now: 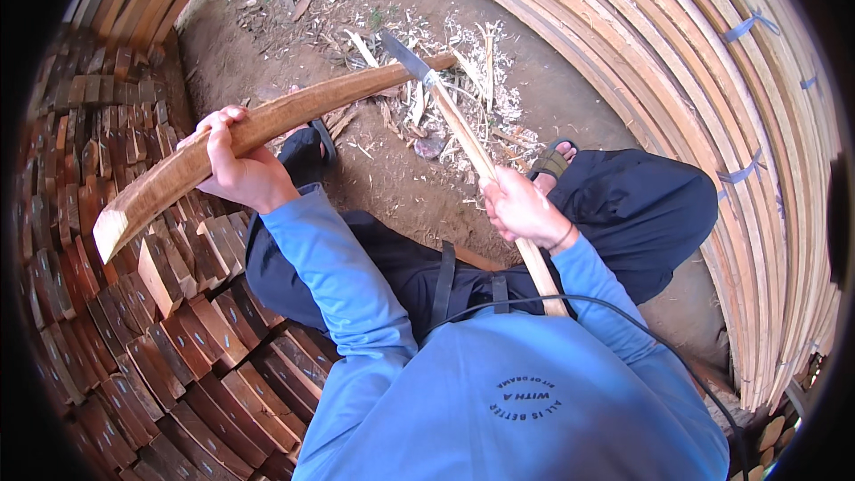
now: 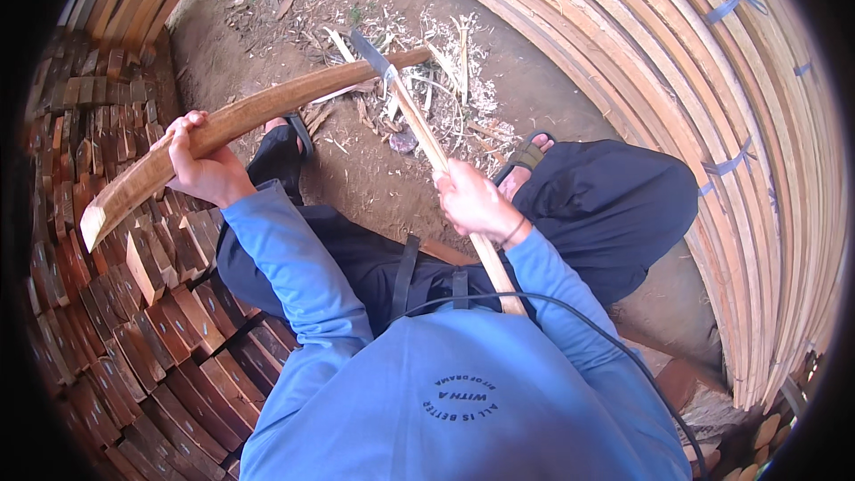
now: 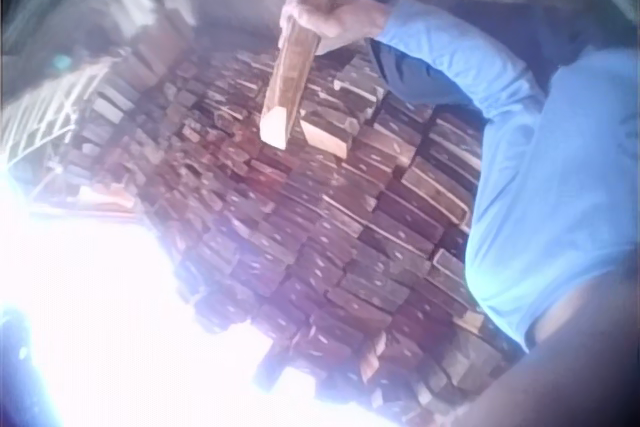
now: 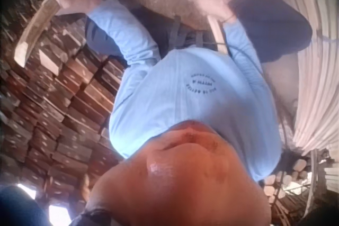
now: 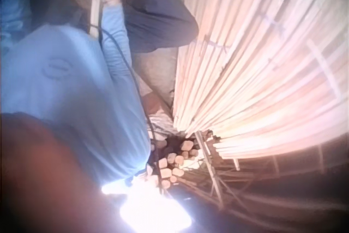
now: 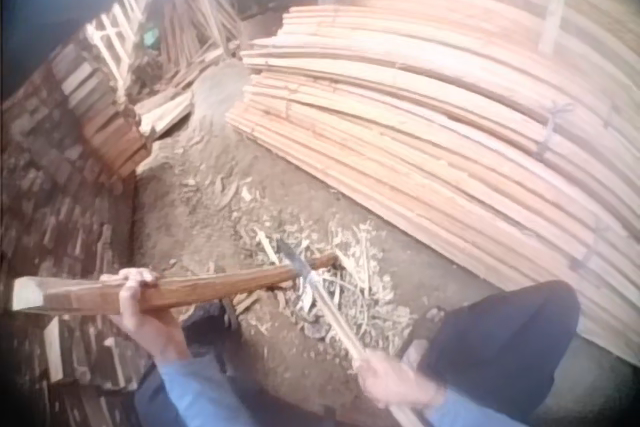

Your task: The person shapes a curved piece of wood by hand using a knife to shave off thin strips of material, holding the wood steady while sitting near stacks of timber.

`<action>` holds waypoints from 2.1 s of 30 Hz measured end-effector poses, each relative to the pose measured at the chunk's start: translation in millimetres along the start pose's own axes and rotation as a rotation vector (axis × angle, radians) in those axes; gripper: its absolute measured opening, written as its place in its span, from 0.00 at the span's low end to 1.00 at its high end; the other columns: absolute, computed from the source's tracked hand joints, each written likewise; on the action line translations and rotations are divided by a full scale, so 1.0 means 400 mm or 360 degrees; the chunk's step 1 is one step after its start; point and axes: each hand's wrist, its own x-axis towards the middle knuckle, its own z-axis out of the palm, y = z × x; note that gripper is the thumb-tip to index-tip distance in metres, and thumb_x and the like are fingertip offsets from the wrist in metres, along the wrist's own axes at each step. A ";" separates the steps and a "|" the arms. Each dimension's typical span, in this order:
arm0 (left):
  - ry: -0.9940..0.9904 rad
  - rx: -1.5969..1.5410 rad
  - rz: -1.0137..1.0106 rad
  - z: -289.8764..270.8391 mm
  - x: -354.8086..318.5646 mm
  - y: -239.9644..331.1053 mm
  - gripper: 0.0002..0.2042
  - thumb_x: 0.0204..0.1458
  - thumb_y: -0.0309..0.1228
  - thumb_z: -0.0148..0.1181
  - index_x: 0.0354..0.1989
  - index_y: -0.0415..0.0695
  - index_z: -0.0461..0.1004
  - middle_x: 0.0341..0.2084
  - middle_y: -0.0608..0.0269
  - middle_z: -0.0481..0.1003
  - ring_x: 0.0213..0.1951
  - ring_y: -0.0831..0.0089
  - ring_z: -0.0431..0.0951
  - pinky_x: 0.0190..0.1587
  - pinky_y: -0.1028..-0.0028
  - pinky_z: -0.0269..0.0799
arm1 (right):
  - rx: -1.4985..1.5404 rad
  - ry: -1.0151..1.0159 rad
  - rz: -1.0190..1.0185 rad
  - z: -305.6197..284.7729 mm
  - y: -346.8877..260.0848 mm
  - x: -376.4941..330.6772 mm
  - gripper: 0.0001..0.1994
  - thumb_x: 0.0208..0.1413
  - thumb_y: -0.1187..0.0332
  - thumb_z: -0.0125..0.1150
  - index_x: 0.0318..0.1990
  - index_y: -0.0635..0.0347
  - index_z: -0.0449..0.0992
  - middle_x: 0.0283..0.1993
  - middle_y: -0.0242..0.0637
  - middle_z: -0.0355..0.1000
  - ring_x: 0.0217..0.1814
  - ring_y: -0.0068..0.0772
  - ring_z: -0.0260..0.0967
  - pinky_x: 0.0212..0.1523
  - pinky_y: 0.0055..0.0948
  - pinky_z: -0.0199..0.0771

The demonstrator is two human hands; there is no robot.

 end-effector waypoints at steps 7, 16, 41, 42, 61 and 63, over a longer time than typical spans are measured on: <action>-0.0183 -0.0032 0.0021 0.045 -0.021 0.010 0.08 0.48 0.18 0.56 0.35 0.43 0.66 0.27 0.55 0.72 0.32 0.64 0.76 0.43 0.61 0.75 | -0.0073 0.0243 -0.0070 0.030 -0.006 -0.032 0.08 0.72 0.66 0.41 0.39 0.58 0.60 0.21 0.29 0.58 0.14 0.23 0.58 0.13 0.29 0.67; 0.0065 0.0086 0.0000 0.000 0.020 -0.007 0.03 0.49 0.24 0.54 0.31 0.39 0.69 0.27 0.56 0.73 0.33 0.65 0.76 0.44 0.64 0.75 | -0.0001 0.0170 -0.0120 0.039 0.004 -0.051 0.08 0.70 0.67 0.43 0.38 0.60 0.62 0.21 0.29 0.61 0.13 0.22 0.62 0.11 0.26 0.64; 0.0367 0.0296 -0.0029 0.059 0.018 -0.018 0.03 0.50 0.21 0.56 0.28 0.33 0.70 0.25 0.53 0.74 0.29 0.64 0.78 0.38 0.66 0.77 | 0.0409 0.0058 -0.0240 0.038 0.082 0.081 0.07 0.70 0.66 0.42 0.39 0.57 0.62 0.22 0.27 0.60 0.13 0.21 0.58 0.10 0.25 0.62; 0.0412 0.0299 -0.0031 0.054 0.030 -0.014 0.03 0.50 0.20 0.56 0.28 0.33 0.70 0.25 0.53 0.74 0.29 0.64 0.78 0.38 0.66 0.77 | 0.0282 0.0097 -0.0216 0.052 0.074 0.063 0.07 0.70 0.66 0.42 0.39 0.57 0.62 0.22 0.27 0.60 0.14 0.21 0.58 0.11 0.25 0.62; 0.0389 0.0300 0.0009 0.054 0.024 -0.009 0.03 0.49 0.19 0.56 0.27 0.32 0.71 0.25 0.53 0.74 0.28 0.63 0.78 0.37 0.65 0.77 | 0.0056 0.0281 -0.0183 0.075 -0.002 -0.001 0.10 0.69 0.66 0.43 0.34 0.60 0.62 0.18 0.29 0.62 0.12 0.22 0.62 0.10 0.26 0.61; 0.0432 0.0309 0.0019 0.032 0.035 -0.017 0.03 0.49 0.19 0.56 0.27 0.31 0.71 0.25 0.53 0.74 0.28 0.63 0.78 0.36 0.65 0.77 | 0.0102 0.0253 -0.0211 0.087 0.007 -0.018 0.10 0.68 0.66 0.43 0.34 0.59 0.62 0.18 0.29 0.62 0.11 0.22 0.62 0.10 0.26 0.61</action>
